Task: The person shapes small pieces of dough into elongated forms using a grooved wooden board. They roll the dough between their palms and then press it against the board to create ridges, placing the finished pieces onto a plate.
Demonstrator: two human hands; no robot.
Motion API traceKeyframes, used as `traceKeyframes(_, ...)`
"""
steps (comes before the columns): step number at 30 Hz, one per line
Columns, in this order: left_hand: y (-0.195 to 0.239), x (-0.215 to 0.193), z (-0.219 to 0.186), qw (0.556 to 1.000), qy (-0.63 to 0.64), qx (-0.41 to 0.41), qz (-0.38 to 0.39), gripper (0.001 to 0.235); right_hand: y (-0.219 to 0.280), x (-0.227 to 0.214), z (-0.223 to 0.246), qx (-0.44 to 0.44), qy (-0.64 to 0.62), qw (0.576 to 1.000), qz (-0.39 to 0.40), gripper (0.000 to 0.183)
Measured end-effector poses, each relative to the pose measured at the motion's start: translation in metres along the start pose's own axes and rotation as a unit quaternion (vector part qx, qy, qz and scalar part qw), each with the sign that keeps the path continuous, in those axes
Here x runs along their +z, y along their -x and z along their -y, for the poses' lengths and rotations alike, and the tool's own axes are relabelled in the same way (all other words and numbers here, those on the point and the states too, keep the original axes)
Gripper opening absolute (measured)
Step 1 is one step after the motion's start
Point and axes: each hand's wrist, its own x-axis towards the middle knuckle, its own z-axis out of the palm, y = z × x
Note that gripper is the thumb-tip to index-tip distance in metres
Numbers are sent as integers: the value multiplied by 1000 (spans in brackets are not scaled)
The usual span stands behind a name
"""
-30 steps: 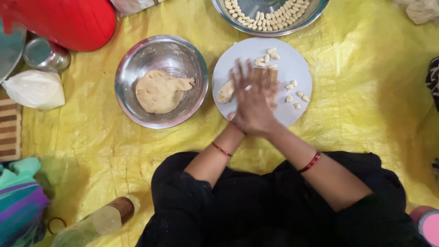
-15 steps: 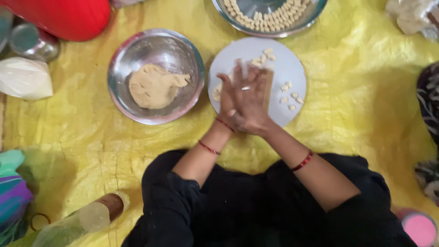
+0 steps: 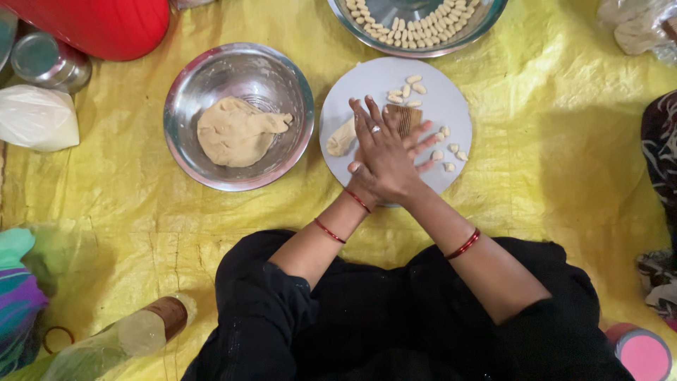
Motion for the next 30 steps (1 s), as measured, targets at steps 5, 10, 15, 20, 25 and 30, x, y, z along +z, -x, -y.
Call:
traceKeyframes(5,8,22,6,973,-118,97,171,69,7,-2,6,-48,-34,997,49,91)
traceKeyframes(10,0,1,12,964,-221,119,93,64,-7,-10,-4,7,48,999,9,93)
traceKeyframes(15,1,-16,17,971,38,91,219,78,1,-3,-1,-84,-36,991,98,97)
traceKeyframes(20,-11,9,17,999,-4,-14,52,85,-6,-19,2,28,122,992,34,107)
traceKeyframes(25,-9,11,26,965,64,-13,252,88,-3,-20,25,-78,65,991,89,114)
traceKeyframes(30,0,13,1,972,-213,21,98,77,-9,-33,15,-14,123,992,19,111)
